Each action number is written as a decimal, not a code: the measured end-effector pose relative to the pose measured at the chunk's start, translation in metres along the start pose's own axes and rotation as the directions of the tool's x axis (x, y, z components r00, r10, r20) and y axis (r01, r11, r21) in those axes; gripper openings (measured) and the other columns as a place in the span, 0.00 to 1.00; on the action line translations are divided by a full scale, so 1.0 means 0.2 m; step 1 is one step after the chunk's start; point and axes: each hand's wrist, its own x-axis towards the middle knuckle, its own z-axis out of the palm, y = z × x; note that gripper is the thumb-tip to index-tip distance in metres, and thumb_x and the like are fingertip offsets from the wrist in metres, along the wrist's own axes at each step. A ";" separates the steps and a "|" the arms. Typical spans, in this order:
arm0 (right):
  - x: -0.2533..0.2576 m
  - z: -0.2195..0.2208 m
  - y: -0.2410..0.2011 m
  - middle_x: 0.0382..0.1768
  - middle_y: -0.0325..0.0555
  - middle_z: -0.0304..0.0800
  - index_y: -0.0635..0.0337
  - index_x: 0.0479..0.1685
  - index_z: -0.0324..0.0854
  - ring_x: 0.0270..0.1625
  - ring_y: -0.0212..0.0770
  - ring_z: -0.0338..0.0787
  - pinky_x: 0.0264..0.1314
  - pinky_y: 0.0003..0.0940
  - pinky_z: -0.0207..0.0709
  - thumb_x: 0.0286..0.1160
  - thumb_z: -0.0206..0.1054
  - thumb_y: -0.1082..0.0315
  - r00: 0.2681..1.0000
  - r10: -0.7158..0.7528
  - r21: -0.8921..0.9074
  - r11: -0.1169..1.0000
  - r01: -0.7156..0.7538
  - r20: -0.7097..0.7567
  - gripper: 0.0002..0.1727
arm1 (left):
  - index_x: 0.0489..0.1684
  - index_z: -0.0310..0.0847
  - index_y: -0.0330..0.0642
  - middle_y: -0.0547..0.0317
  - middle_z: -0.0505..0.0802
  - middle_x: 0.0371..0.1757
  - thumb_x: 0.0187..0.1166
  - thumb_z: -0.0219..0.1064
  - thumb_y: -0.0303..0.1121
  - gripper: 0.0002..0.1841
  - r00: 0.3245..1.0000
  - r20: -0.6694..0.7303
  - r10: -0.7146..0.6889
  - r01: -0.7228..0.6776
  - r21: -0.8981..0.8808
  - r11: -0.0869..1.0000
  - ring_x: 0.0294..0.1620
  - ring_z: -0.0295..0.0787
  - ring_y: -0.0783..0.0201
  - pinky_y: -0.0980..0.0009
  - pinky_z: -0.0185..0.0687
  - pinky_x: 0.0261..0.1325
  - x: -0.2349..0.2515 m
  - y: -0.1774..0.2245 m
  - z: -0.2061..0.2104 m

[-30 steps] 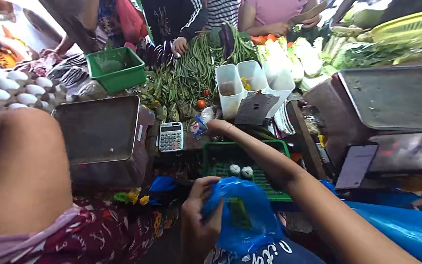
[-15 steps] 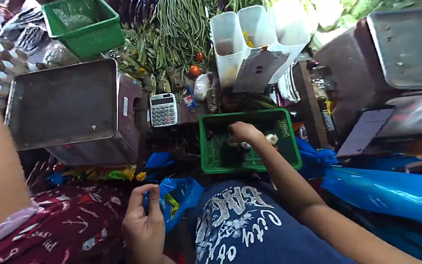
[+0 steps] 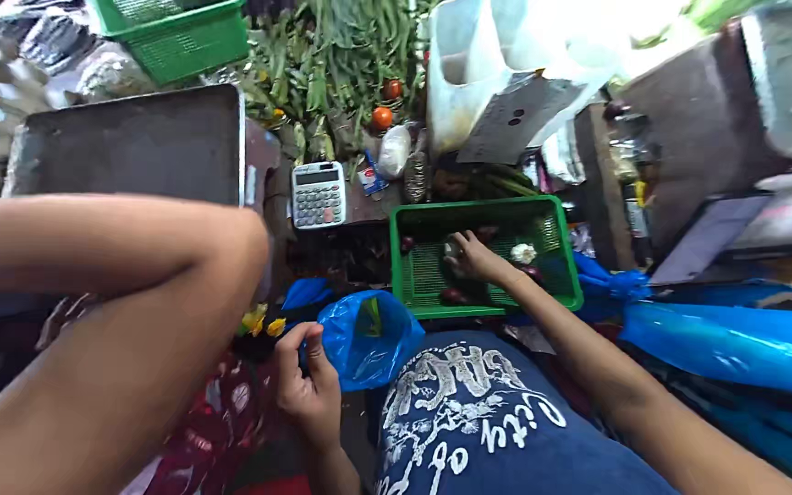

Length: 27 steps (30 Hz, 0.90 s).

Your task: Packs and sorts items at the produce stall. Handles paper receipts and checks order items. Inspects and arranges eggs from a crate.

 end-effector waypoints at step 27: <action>0.08 -0.67 -0.87 0.41 0.61 0.92 0.57 0.43 0.92 0.48 0.66 0.90 0.50 0.74 0.79 0.59 0.85 0.45 0.988 -0.046 -0.274 0.962 0.004 -0.145 0.25 | 0.59 0.81 0.25 0.42 0.92 0.43 0.90 0.56 0.34 0.17 0.930 -0.082 -0.359 0.368 0.193 0.909 0.42 0.91 0.61 0.66 0.87 0.50 0.11 -0.32 0.18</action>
